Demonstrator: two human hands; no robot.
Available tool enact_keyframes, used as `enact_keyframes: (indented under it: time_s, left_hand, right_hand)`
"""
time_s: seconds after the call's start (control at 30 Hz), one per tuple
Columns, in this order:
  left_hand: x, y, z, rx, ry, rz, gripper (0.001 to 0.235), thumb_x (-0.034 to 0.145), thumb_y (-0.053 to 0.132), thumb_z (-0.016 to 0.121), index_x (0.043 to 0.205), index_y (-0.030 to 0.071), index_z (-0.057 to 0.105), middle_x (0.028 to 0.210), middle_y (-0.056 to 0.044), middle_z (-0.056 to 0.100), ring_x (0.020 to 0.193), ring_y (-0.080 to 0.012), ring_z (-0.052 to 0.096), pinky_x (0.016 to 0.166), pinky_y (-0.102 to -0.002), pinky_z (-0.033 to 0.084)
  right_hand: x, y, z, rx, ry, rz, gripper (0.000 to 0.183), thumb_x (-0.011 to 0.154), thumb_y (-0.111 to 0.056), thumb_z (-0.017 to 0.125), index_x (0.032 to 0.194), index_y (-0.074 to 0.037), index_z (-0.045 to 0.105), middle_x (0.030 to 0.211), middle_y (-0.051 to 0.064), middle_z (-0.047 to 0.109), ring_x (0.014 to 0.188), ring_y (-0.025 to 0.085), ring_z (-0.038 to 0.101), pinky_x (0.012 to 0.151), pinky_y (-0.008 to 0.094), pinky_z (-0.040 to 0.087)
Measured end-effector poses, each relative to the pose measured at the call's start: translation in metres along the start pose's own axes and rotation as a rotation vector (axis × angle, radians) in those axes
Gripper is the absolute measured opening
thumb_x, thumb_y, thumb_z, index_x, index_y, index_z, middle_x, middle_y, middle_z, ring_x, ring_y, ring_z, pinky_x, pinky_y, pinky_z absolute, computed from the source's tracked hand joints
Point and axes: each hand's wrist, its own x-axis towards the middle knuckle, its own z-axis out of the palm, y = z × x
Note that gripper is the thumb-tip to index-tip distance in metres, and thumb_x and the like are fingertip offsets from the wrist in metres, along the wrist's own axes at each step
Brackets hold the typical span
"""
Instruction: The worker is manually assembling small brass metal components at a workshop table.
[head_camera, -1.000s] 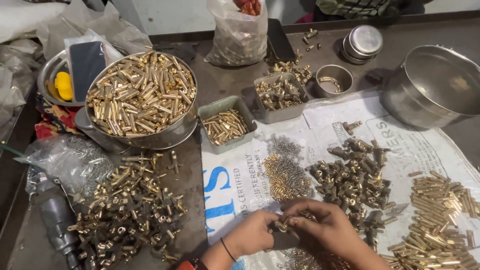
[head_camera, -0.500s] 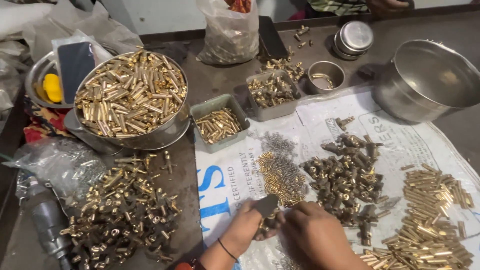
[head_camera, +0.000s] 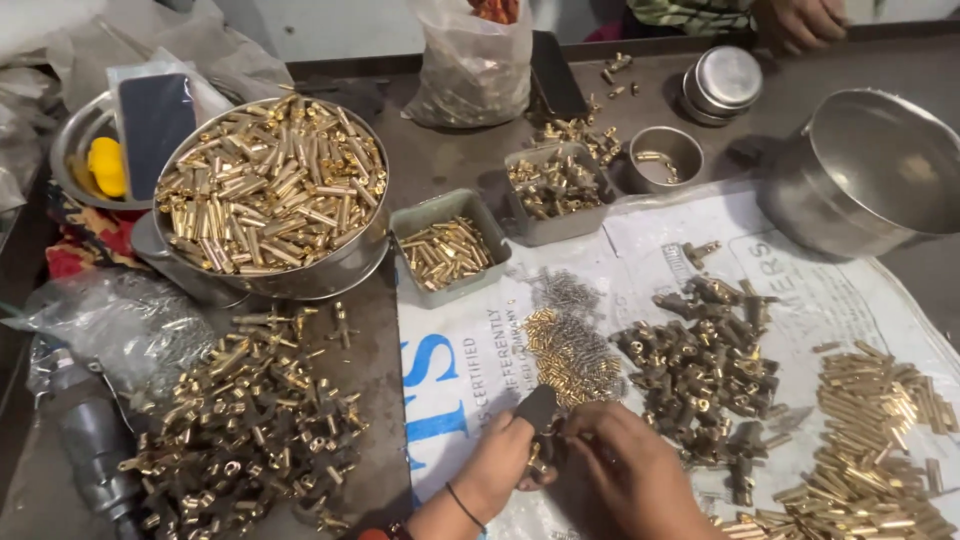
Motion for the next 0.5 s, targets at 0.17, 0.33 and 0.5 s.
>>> enact_keyframes:
  time_s: [0.17,0.33,0.5]
  left_hand:
    - [0.003,-0.01,-0.003,0.07,0.084,-0.022,0.019,0.099,0.014,0.046,0.101,0.001,0.059,0.069,-0.009,0.06,0.047,-0.0188,0.061,0.036,-0.029,0.034]
    - [-0.002,0.0,0.002,0.148,0.047,-0.031,0.022,0.101,0.022,0.049,0.105,0.003,0.06,0.073,-0.006,0.06,0.047,-0.0173,0.062,0.038,-0.028,0.036]
    - [-0.016,0.015,0.01,0.233,-0.263,0.097,0.035,0.107,0.029,0.053,0.101,-0.001,0.069,0.07,-0.011,0.067,0.047,-0.0111,0.056,0.041,-0.023,0.038]
  right_hand:
    - [0.0,0.006,0.008,-0.119,-0.038,-0.049,0.023,0.08,-0.008,0.075,0.102,-0.007,0.07,0.11,0.009,0.07,0.097,0.03,0.073,0.08,0.037,0.059]
    - [0.001,0.009,0.006,-0.108,-0.043,-0.091,0.022,0.079,-0.009,0.075,0.1,-0.007,0.07,0.11,0.009,0.069,0.097,0.031,0.072,0.08,0.038,0.059]
    - [0.003,0.012,-0.015,0.013,-0.118,0.16,0.021,0.076,-0.012,0.082,0.094,-0.008,0.072,0.101,0.005,0.073,0.094,0.024,0.074,0.082,0.035,0.061]
